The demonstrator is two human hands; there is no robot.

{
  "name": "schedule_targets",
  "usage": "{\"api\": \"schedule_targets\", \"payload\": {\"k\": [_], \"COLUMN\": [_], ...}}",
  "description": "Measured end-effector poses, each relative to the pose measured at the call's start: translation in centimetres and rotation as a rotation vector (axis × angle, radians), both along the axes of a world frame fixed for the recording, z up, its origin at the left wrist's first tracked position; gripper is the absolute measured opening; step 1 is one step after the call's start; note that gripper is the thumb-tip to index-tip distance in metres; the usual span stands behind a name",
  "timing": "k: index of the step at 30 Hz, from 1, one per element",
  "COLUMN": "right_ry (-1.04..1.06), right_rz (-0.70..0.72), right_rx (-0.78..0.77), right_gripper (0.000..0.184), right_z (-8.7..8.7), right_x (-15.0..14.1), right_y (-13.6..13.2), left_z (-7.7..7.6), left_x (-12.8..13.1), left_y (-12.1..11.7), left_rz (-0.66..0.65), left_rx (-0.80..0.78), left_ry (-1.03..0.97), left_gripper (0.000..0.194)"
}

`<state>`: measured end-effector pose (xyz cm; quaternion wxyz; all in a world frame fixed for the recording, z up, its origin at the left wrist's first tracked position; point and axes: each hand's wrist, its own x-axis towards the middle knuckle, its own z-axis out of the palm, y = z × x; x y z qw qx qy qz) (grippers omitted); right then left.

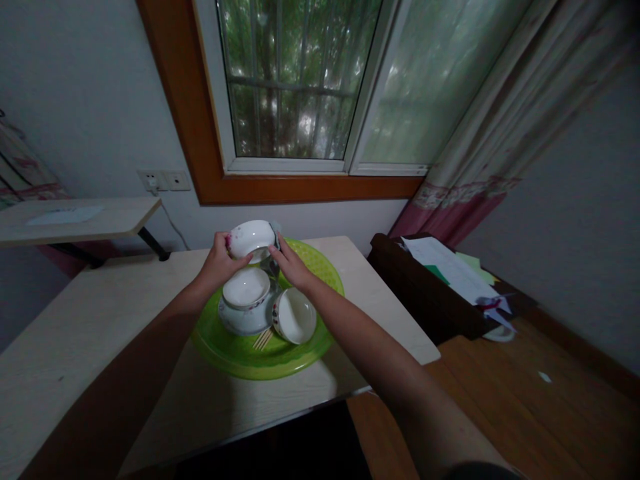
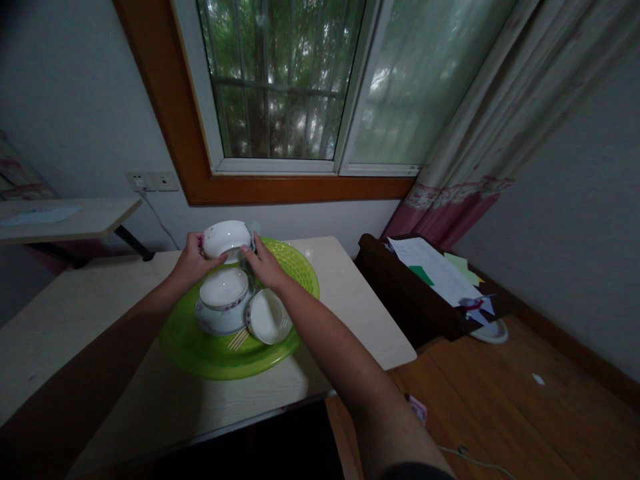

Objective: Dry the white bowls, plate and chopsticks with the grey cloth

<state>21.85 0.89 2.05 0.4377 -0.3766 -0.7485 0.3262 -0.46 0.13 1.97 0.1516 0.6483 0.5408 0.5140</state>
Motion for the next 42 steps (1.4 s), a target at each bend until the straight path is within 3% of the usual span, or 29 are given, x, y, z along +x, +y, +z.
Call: {"api": "schedule_targets", "payload": {"k": [11, 15, 18, 21, 28, 34, 42], "right_ry": [-0.278, -0.336, -0.299, -0.239, -0.154, 0.038, 0.011], "right_rz": [0.058, 0.126, 0.122, 0.068, 0.015, 0.014, -0.061], "right_rx": [0.469, 0.552, 0.526, 0.405, 0.099, 0.129, 0.234], "right_gripper": [0.072, 0.067, 0.067, 0.071, 0.086, 0.084, 0.085], "right_z": [1.0, 1.7, 1.7, 0.9, -0.2, 0.7, -0.1], "right_x": [-0.5, -0.7, -0.7, -0.6, -0.2, 0.1, 0.6], "right_y": [-1.5, -2.0, -1.9, -1.4, -0.5, -0.5, 0.9], "left_z": [0.5, 0.0, 0.0, 0.1, -0.4, -0.8, -1.4], "left_x": [0.7, 0.2, -0.3, -0.7, -0.9, -0.5, -0.3], "left_y": [-0.4, 0.2, 0.7, 1.0, 1.3, 1.1, 1.3], "left_rz": [-0.029, -0.043, 0.010, 0.040, -0.066, -0.234, -0.261], "left_rx": [-0.017, -0.017, -0.004, 0.035, 0.029, -0.077, -0.102], "left_ry": [0.050, 0.006, -0.096, -0.229, -0.293, -0.314, -0.271], "left_gripper": [0.063, 0.061, 0.062, 0.062, 0.065, 0.067, 0.074]}}
